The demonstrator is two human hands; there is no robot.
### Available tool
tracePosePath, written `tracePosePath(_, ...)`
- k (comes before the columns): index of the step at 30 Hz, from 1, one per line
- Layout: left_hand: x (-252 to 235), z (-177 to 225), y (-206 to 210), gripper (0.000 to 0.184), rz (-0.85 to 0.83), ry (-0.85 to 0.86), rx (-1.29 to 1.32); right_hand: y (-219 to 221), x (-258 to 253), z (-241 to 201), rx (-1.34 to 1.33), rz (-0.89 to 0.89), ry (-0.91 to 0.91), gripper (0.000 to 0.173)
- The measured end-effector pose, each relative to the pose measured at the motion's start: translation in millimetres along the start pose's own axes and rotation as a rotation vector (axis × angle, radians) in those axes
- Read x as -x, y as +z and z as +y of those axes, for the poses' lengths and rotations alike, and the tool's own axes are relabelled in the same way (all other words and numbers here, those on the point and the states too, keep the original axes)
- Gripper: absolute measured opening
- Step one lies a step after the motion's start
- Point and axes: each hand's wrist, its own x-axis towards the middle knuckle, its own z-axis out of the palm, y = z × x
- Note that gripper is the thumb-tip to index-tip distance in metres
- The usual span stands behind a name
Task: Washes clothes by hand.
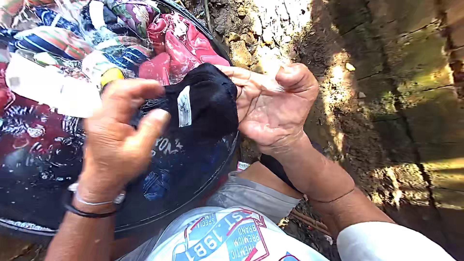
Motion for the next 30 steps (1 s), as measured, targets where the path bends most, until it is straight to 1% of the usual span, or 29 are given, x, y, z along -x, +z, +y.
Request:
tracePosePath(1, 0, 8, 15, 0.04, -0.033, 0.022, 0.09, -1, 0, 1, 0.008, 0.002, 0.013, 0.058)
tracePosePath(3, 2, 10, 37, 0.037, -0.06, 0.081, 0.149, -3, 1, 2, 0.012, 0.008, 0.031, 0.06)
tracePosePath(6, 4, 4, 53, 0.02, 0.038, 0.156, 0.106, -5, 5, 3, 0.033, -0.003, 0.056, 0.061)
tracePosePath(8, 6, 3, 52, 0.017, 0.084, 0.157, 0.105, -6, 8, 3, 0.063, -0.022, 0.066, 0.062)
tracePosePath(11, 11, 2, 44, 0.017, 0.113, 0.116, 0.162, -7, 11, 0, 0.052, -0.025, 0.085, 0.064)
tracePosePath(15, 21, 3, 39, 0.014, 0.135, 0.06, 0.342, -6, 13, 0, 0.045, -0.026, 0.11, 0.067)
tracePosePath(20, 34, -1, 32, 0.016, 0.178, -0.026, 0.59, -6, 14, -3, 0.019, -0.046, 0.117, 0.068)
tracePosePath(26, 35, -5, 28, 0.016, 0.194, -0.052, 0.662, -9, 14, -2, 0.01, -0.062, 0.063, 0.06)
tracePosePath(30, 35, -7, 26, 0.016, 0.215, -0.076, 0.687, -11, 15, -4, 0.043, -0.046, 0.078, 0.064)
